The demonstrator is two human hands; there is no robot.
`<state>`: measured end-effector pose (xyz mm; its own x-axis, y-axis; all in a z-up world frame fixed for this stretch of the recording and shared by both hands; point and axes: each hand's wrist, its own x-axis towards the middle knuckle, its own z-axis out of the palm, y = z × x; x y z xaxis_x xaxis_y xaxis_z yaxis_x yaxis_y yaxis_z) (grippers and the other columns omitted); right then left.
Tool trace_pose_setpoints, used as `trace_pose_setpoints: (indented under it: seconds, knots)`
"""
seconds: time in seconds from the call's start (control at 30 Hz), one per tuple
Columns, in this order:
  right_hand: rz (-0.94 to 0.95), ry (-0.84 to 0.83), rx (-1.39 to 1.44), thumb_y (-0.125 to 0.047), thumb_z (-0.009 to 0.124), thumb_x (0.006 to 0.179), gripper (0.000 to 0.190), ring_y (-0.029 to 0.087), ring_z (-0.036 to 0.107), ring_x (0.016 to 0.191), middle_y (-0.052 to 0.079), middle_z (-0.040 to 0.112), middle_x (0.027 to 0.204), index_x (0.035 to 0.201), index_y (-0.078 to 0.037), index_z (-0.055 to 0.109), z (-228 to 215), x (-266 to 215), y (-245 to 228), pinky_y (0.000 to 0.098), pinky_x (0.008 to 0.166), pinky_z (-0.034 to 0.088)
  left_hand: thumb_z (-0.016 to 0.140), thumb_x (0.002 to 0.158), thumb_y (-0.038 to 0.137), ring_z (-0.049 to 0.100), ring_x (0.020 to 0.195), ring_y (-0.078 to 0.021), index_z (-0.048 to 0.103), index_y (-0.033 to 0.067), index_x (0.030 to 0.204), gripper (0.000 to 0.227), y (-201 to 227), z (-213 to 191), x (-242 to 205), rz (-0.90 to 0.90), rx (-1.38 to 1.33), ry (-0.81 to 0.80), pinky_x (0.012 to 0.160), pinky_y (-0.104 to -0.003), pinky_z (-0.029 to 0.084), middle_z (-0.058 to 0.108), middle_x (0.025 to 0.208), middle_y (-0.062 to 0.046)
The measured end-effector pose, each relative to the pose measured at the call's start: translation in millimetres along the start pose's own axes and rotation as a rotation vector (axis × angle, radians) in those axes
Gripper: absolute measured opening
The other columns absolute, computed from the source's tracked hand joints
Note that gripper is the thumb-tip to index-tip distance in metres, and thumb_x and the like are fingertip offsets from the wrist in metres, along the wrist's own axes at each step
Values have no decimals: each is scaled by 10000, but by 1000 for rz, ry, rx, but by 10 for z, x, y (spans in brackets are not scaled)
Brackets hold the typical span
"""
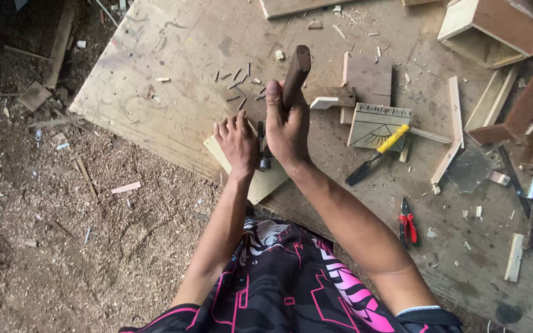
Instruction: The person hammers nails into small wooden pieces to assemble a wooden box. They repeatedly pick up nails, position them on the wood, and strike with a hammer. The person also uses a chisel to adjust the wood and a screwdriver to tighten components.
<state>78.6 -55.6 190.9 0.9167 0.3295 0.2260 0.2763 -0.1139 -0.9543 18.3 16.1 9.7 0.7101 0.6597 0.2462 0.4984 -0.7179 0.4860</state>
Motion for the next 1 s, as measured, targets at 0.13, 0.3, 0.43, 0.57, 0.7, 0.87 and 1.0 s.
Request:
trace_pose_setpoints:
  seconds: [0.13,0.3,0.43,0.57,0.7,0.87,1.0]
  knots:
    - [26,-113,110,-371,517,1129,438,58,405,570,-63,442,629,780,-106,503,-30,-83,-91,282,535,315,566,966,160,541,1253,-309,652,130,1346,391,5,-62,28,-14,36,-27,1141,-546,270,672,1221,-95]
    - [-40,-69,327,-330,608,1063,350,88,454,599,-12,477,694,850,-72,505,-45,-291,-6,304,523,352,622,899,184,520,1257,-293,609,145,1392,495,-5,-85,-33,-17,28,19,1129,-588,224,661,1210,-84]
    - [-102,-34,425,-408,527,1087,467,72,395,489,-46,424,584,718,-145,417,-193,-248,211,270,458,315,619,845,127,522,1265,-246,585,170,1427,584,-54,-26,-65,-18,78,32,1133,-571,159,661,1198,-57]
    - [-29,-108,701,-446,507,1111,478,103,281,544,-29,344,634,792,-127,349,-564,-326,298,305,537,261,596,870,101,527,1246,-228,598,183,1403,539,-83,76,-111,-55,61,21,1114,-566,141,685,1161,-42]
    - [-38,-105,812,-510,463,1111,533,123,246,543,-21,296,622,767,-120,346,-775,-407,323,342,550,252,545,1049,212,529,1215,-286,613,113,1382,353,-149,88,-105,-29,-133,-9,1089,-471,290,696,1211,-104]
    - [-45,-123,862,-643,408,1069,614,131,191,515,-32,244,564,710,-154,311,-1061,-465,371,353,539,231,427,1102,356,651,951,-353,733,91,1022,412,-216,-153,-79,-34,-232,-352,1004,-435,396,733,953,-164]
    - [56,-122,891,-727,374,1032,643,122,145,476,-49,211,520,692,-187,297,-1310,-444,474,333,505,208,352,1079,458,663,723,-302,735,33,823,627,-302,-268,-112,-118,-348,-637,965,-394,336,714,707,-177]
